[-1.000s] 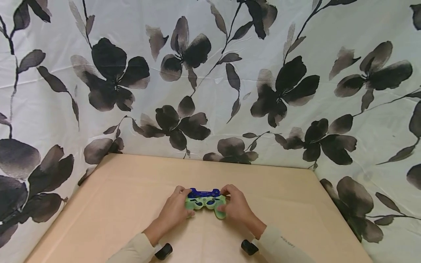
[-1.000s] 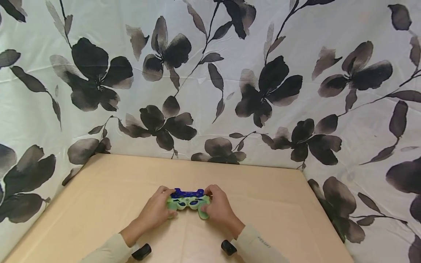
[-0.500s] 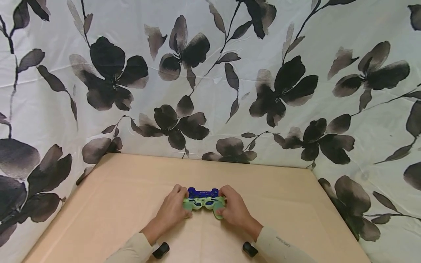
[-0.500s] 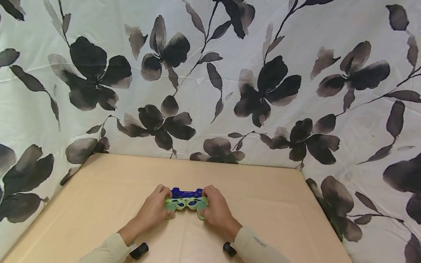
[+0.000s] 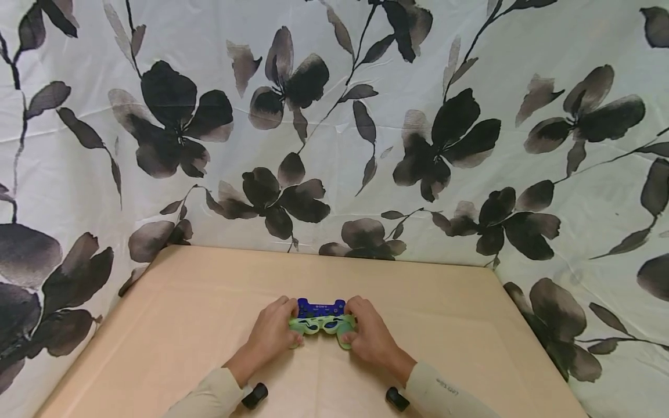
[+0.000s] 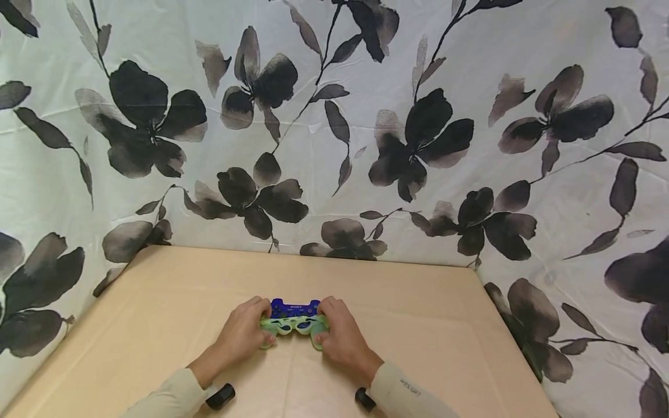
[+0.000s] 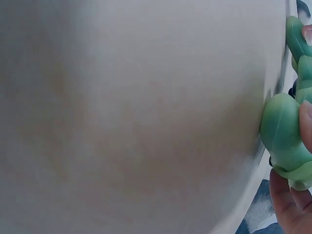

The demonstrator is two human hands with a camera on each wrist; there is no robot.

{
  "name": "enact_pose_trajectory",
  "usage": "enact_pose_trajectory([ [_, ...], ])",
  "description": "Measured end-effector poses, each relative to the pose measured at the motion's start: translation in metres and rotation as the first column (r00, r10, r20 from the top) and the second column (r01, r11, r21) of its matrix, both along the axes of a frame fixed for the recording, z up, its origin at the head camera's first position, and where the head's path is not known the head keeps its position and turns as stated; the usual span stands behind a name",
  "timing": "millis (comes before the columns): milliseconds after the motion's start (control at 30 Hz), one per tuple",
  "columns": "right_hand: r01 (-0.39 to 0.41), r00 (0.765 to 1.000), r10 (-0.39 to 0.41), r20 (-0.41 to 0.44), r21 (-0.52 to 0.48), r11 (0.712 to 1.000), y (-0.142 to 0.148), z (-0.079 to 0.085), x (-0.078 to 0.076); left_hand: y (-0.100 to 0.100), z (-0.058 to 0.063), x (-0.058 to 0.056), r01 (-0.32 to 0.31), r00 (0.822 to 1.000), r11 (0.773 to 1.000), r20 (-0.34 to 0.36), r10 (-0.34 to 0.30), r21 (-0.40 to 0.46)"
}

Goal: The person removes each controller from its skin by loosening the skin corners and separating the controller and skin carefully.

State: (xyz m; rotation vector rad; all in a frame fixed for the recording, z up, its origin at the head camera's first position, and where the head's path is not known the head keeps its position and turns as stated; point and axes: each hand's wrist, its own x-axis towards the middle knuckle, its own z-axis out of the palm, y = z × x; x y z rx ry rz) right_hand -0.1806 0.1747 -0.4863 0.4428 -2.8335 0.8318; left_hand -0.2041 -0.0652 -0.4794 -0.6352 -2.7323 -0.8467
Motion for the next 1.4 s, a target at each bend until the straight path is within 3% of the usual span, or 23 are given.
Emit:
enact_pose_trajectory([
  [267,-0.025,0.999,0.027,-0.038,0.047,0.999,0.002,-0.005,0.001,-0.001,-0.003,-0.001,-0.018,1.000,1.000,0.021,0.018,-0.003],
  [467,-0.035,0.999,0.037,-0.031,0.058,0.998,0.005,-0.004,-0.001,-0.002,-0.002,-0.001,0.007,0.998,1.000,0.059,-0.006,-0.019],
  [900,-0.109,0.992,0.112,-0.061,0.047,0.993,0.006,-0.004,-0.001,-0.001,-0.007,0.000,0.004,1.000,1.000,-0.002,-0.004,-0.010],
  [1100,-0.078,0.997,0.078,-0.004,0.029,0.997,0.007,-0.004,0.000,-0.003,-0.010,-0.001,0.007,1.000,0.999,0.020,-0.006,-0.033],
  [1400,-0.112,0.994,0.112,0.014,-0.024,0.993,0.011,-0.007,0.000,-0.007,-0.011,0.001,0.059,0.998,0.997,0.001,-0.059,-0.054],
])
